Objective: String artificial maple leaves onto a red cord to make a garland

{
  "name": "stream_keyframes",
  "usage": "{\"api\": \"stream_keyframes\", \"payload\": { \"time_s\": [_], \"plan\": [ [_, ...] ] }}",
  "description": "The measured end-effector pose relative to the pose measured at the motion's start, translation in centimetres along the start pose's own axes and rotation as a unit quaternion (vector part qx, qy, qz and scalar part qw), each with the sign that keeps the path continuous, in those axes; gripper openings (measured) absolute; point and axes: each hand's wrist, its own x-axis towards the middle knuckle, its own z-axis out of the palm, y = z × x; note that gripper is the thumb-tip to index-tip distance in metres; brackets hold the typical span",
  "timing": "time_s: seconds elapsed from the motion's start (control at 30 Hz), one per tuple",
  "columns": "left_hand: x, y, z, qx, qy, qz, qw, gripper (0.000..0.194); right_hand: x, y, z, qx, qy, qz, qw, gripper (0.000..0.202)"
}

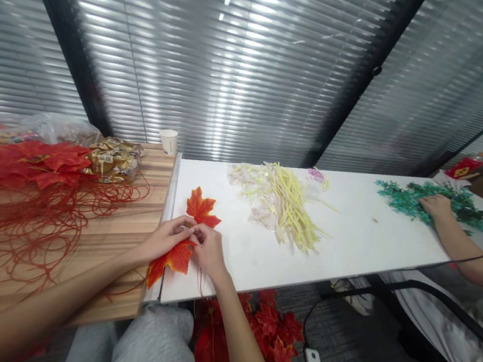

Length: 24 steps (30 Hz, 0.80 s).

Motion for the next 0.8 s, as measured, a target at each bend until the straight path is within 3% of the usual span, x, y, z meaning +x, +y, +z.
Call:
{"api": "stream_keyframes", "payload": {
  "time_s": [0.8],
  "plan": [
    [0.1, -0.33, 0.02, 0.033, 0.003, 0.011, 0.999, 0.019, -0.05, -0.22, -0.1, 0.009, -0.003, 0.004, 1.0, 0.015]
  ]
}}
